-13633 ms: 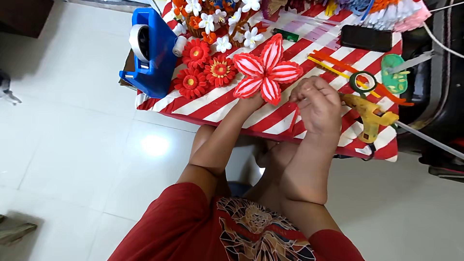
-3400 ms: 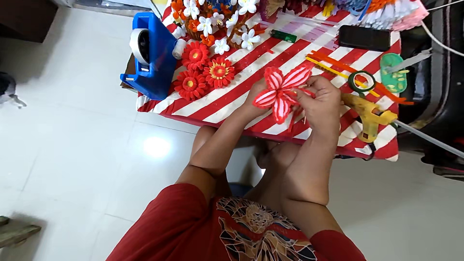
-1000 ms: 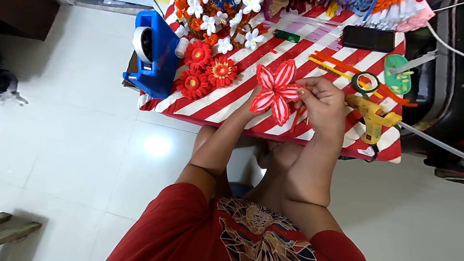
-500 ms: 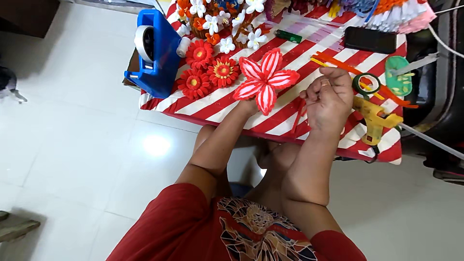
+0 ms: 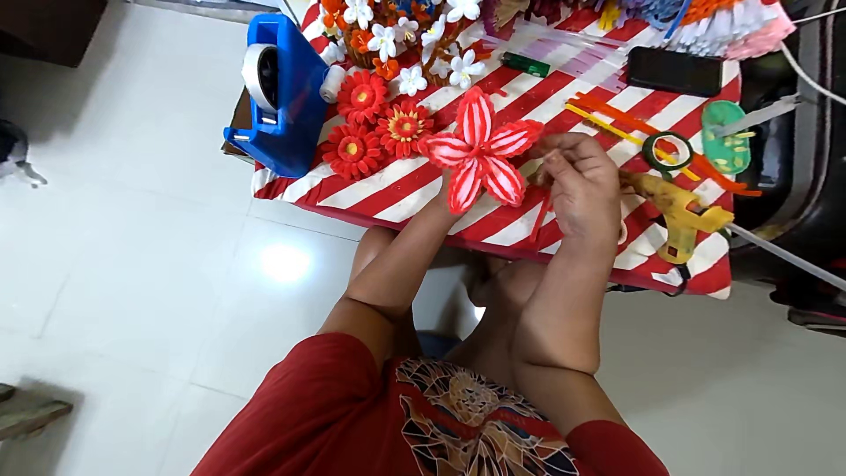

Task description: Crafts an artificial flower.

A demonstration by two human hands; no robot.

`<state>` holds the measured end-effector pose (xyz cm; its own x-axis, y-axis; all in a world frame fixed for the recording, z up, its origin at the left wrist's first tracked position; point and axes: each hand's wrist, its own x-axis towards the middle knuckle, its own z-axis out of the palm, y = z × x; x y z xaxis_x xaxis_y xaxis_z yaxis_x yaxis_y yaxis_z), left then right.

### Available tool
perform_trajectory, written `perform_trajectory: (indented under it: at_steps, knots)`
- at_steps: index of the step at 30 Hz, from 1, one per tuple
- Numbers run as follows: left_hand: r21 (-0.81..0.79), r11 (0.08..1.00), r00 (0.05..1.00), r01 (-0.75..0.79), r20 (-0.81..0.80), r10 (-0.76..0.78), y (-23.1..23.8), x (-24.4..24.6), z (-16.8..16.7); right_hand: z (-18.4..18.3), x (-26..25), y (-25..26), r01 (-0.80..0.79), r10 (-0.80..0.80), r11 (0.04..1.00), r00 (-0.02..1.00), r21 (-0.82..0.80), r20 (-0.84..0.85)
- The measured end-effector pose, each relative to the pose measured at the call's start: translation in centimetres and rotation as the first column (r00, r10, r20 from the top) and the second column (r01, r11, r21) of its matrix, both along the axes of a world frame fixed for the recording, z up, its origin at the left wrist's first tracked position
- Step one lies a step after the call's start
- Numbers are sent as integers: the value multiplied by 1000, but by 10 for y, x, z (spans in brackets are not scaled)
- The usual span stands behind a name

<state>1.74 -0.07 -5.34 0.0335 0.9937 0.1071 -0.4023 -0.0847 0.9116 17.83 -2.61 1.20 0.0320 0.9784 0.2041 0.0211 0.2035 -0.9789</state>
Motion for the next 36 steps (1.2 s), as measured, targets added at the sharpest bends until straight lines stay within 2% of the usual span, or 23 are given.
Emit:
perform_trajectory:
  at_steps: [1, 2, 3, 5, 6, 10, 11, 13, 17, 20, 22, 25, 27, 29, 31, 32, 34, 36]
  knots:
    - [-42, 999, 995, 19, 96, -15, -1, 1, 0, -1, -1, 0, -37, 37, 999, 999, 1, 34]
    - [-40, 999, 994, 18, 111, -13, -2, 1, 0, -1, -3, 0, -83, 82, 997, 995, 6, 56]
    - [18, 1000, 999, -5, 42, 4, -4, -1, -1, 0, -5, -1, -125, 124, 992, 990, 11, 71]
    - [176, 982, 973, -66, -206, 103, -9, -4, -2, 4, -13, -6, -168, 166, 986, 980, 10, 109]
    - [206, 975, 956, -80, -260, 134, -10, -5, 0, 7, -17, -9, -164, 163, 986, 978, -8, 129]
    - [1, 999, 980, -48, -194, 47, -2, 1, 1, 10, -33, -14, -125, 127, 992, 985, -26, 118]
    - [-3, 998, 978, -59, -203, 57, -1, 2, 1, 11, -36, -14, -108, 110, 994, 988, -22, 113]
    - [45, 998, 971, -43, -232, 53, -2, 2, 1, 11, -40, -15, -75, 75, 997, 993, 3, 89]
    - [185, 978, 973, -96, -190, 132, -2, 2, 2, 10, -42, -14, -60, 60, 998, 992, 3, 107]
    - [169, 982, 943, -81, -307, 131, -10, -6, 9, 13, -38, -14, -147, 156, 985, 983, -87, 102]
    - [189, 976, 936, -106, -313, 162, -9, -8, 4, 11, -35, -13, -224, 234, 965, 971, -139, 55]
    - [224, 965, 910, -136, -357, 211, -8, -8, 2, 8, -34, -13, -274, 271, 954, 962, -121, -44]
    - [190, 971, 933, -148, -299, 201, -8, -7, 3, 7, -34, -12, -257, 251, 962, 966, -97, -68]
    - [121, 976, 983, -183, -5, 184, -1, 0, -1, 7, -35, -12, -217, 216, 973, 976, -83, -29]
    - [-55, 994, 947, -91, 304, 104, 3, 4, 1, 9, -36, -12, -168, 171, 983, 985, -79, 25]
    - [-94, 994, 928, -59, 362, 89, 3, 4, 2, 10, -37, -13, -149, 153, 986, 987, -74, 46]
    - [-93, 994, 931, -53, 357, 83, 4, 4, 3, 11, -37, -14, -136, 140, 989, 988, -63, 71]
    - [-18, 996, 958, -91, 273, 92, 4, 4, 2, 12, -37, -15, -158, 163, 984, 984, -79, 73]
